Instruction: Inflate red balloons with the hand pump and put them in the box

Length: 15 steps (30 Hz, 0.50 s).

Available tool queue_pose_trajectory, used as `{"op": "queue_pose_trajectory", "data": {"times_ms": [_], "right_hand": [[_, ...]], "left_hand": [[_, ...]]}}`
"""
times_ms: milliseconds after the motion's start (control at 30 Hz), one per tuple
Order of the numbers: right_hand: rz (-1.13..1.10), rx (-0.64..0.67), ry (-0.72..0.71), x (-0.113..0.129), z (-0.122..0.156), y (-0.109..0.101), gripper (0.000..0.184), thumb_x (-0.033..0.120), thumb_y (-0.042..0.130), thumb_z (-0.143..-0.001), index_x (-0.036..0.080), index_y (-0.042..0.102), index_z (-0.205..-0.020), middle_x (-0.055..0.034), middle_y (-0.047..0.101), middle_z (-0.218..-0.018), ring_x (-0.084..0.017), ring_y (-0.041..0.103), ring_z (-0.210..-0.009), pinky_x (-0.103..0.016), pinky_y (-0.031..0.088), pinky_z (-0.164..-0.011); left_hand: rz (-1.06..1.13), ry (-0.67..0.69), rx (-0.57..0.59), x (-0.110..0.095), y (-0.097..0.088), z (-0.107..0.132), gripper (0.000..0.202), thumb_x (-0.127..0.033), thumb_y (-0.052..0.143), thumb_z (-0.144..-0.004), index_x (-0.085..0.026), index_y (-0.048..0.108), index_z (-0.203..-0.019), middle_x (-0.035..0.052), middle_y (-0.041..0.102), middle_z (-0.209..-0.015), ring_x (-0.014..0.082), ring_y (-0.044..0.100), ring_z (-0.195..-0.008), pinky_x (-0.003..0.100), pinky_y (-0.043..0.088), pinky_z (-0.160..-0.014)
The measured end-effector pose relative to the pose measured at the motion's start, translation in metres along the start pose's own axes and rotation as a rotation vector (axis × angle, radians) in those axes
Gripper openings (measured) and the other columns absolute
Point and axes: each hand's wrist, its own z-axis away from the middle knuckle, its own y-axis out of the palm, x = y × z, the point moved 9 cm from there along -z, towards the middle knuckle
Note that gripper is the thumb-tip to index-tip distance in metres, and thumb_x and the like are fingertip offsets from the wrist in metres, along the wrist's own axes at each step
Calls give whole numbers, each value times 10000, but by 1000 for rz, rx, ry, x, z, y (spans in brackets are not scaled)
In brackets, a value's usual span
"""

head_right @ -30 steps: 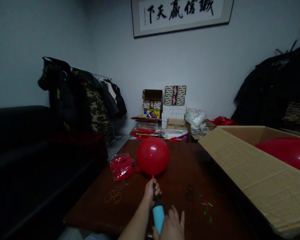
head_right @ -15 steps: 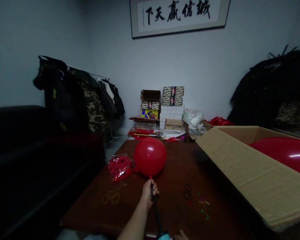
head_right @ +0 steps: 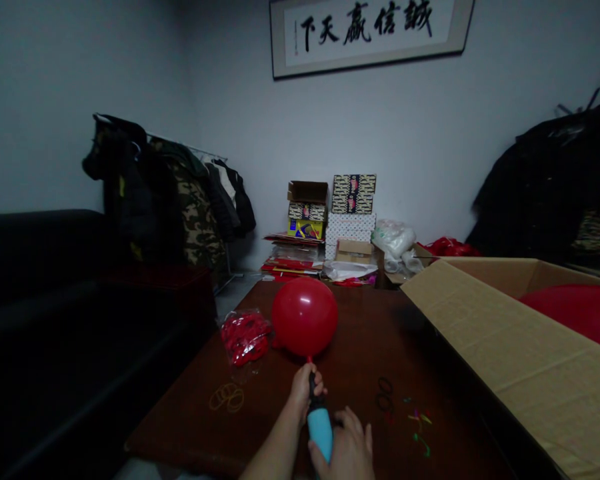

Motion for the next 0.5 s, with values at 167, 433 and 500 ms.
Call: {"op": "queue_pose_trajectory", "data": {"times_ms": [167, 433, 500], "right_hand": [[32, -26, 26, 4, -7, 1, 489, 473, 349, -777, 160, 621, -1037, -135, 517, -1258, -318, 342, -1265, -580, 179, -1037], [100, -48, 43, 3, 2, 5, 502, 464, 374, -753, 124, 598, -1047, -164, 516, -1252, -319, 343, -1264, -577, 177, -1039], [116, -43, 39, 2, 4, 8, 496, 446, 395, -741, 121, 596, -1056, -166, 517, -1253, -320, 341, -1266, -571, 178, -1043]], "left_hand": [[9, 4, 30, 3, 1, -4, 282, -409, 544, -664, -215, 339, -666, -93, 431, -447, 50, 343, -318, 289, 437, -499], [-38, 30, -1, 3, -1, -4, 222, -364, 506, -662, -214, 342, -655, -94, 426, -422, 50, 315, -282, 270, 412, -450], [-37, 27, -9, 2, -1, -3, 248, -393, 514, -668, -214, 343, -649, -98, 412, -420, 42, 297, -281, 255, 396, -437]]}}
